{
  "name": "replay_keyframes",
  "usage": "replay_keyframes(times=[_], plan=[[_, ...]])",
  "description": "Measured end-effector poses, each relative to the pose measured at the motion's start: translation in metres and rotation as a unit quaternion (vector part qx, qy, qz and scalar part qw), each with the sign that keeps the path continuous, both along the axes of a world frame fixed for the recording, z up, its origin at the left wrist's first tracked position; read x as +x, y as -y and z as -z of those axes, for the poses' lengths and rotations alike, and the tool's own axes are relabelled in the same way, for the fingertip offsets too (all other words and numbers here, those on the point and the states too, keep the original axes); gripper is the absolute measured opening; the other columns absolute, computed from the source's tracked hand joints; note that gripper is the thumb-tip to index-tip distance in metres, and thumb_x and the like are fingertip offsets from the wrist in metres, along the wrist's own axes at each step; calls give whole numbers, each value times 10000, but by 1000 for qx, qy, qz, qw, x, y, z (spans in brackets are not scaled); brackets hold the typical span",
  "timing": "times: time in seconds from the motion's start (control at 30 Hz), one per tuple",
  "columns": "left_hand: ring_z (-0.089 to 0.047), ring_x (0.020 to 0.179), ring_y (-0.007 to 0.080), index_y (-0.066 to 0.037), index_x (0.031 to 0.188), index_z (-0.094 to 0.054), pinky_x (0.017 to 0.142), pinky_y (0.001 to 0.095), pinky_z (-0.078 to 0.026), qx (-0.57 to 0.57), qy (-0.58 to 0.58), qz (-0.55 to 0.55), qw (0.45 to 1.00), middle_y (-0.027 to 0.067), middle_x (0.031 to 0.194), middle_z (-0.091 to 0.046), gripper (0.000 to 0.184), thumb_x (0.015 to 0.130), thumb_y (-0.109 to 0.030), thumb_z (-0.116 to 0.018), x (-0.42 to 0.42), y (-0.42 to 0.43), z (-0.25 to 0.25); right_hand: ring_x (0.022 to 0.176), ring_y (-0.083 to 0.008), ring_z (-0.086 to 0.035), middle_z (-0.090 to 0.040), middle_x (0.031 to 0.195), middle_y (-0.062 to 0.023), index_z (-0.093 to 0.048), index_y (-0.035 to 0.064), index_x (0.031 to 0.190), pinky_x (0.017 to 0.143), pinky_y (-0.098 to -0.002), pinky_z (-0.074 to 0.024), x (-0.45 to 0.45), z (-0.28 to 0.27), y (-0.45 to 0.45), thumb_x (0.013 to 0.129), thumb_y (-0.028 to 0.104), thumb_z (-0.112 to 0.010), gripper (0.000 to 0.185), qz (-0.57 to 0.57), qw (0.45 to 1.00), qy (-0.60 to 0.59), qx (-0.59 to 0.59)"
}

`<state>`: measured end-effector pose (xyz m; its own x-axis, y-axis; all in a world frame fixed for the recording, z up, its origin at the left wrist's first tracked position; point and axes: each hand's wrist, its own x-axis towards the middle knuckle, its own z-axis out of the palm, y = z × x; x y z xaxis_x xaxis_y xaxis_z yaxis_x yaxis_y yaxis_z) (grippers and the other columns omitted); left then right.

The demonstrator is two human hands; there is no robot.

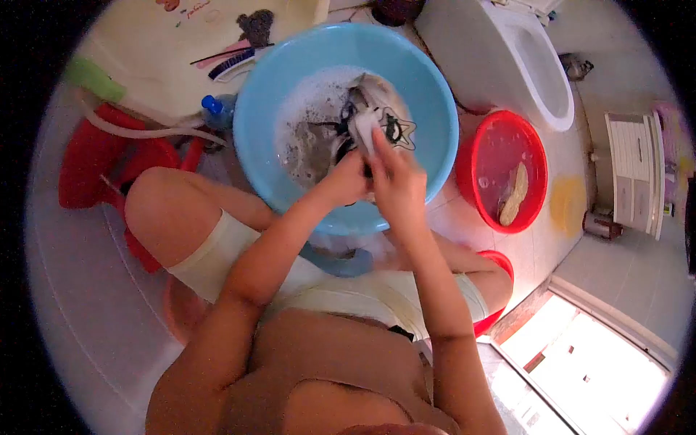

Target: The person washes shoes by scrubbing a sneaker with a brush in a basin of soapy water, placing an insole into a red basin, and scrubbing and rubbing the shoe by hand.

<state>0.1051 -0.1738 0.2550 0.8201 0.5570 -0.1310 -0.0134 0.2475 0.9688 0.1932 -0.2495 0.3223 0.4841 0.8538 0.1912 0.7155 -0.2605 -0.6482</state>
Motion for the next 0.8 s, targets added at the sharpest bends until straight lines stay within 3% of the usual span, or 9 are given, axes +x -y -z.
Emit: replay_keyframes(times=[0.03,0.07,0.17,0.27,0.43,0.5,0.6,0.67,0.8], plan=[[-539,1120,204,-10,1310,-400,954,340,-425,-31,21,-16,999,106,1213,-560,635,723,67,-630,4,7,0,661,-359,-607,-588,763,-187,-616,186,1237,617,-409,-503,3,-7,-18,840,171,-643,398,6,1000,24,14],[-516,1145,189,-23,1311,-400,947,334,-428,134,-13,15,991,105,1209,-555,629,727,75,-612,4,0,3,668,-365,-609,-596,776,-201,-625,176,1222,629,-409,-503,5,-12,-28,838,163,-642,385,30,999,13,-27],[-478,1220,239,-38,1334,-419,1012,357,-394,90,-64,30,993,119,1304,-513,592,784,-17,-636,-1,-14,-1,663,-378,-597,-590,762,-201,-641,166,1190,610,-440,-488,14,14,5,849,198,-630,342,-17,999,-43,26],[-490,1208,248,-35,1332,-415,1010,365,-397,7,11,-13,1000,121,1292,-522,581,792,-22,-628,1,-4,11,680,-380,-603,-592,760,-204,-642,167,1185,618,-448,-486,9,19,29,854,212,-625,334,0,998,-55,-8],[-514,1122,160,-48,1325,-381,894,314,-462,-66,14,12,998,71,1212,-540,616,760,72,-596,-4,1,6,690,-366,-613,-596,753,-189,-629,190,1212,637,-436,-495,3,-1,-13,857,210,-625,356,1,999,-28,-16],[-518,1116,160,-48,1313,-396,893,316,-463,54,-50,4,997,68,1215,-540,554,803,46,-593,-7,-12,-2,670,-374,-600,-590,744,-186,-637,188,1194,610,-452,-484,7,26,15,864,232,-613,334,-20,998,-31,43],[-542,1079,172,-36,1294,-413,890,323,-462,186,-41,-40,981,76,1194,-552,533,804,26,-612,-4,-3,11,666,-371,-604,-599,756,-187,-635,195,1192,596,-453,-484,-2,12,27,864,240,-614,332,-10,999,-28,-15],[-542,1098,192,-26,1309,-401,919,339,-450,70,-22,-1,997,89,1209,-548,591,768,34,-630,-1,4,25,656,-359,-610,-596,752,-177,-627,209,1208,602,-443,-494,-4,1,1,862,227,-622,346,0,999,23,-35],[-541,1115,212,-14,1300,-400,945,338,-439,97,-57,-15,994,110,1224,-546,629,725,43,-649,-4,-7,4,598,-340,-585,-550,713,-143,-618,250,1224,553,-430,-487,0,12,15,857,209,-634,370,-17,999,31,-5]])
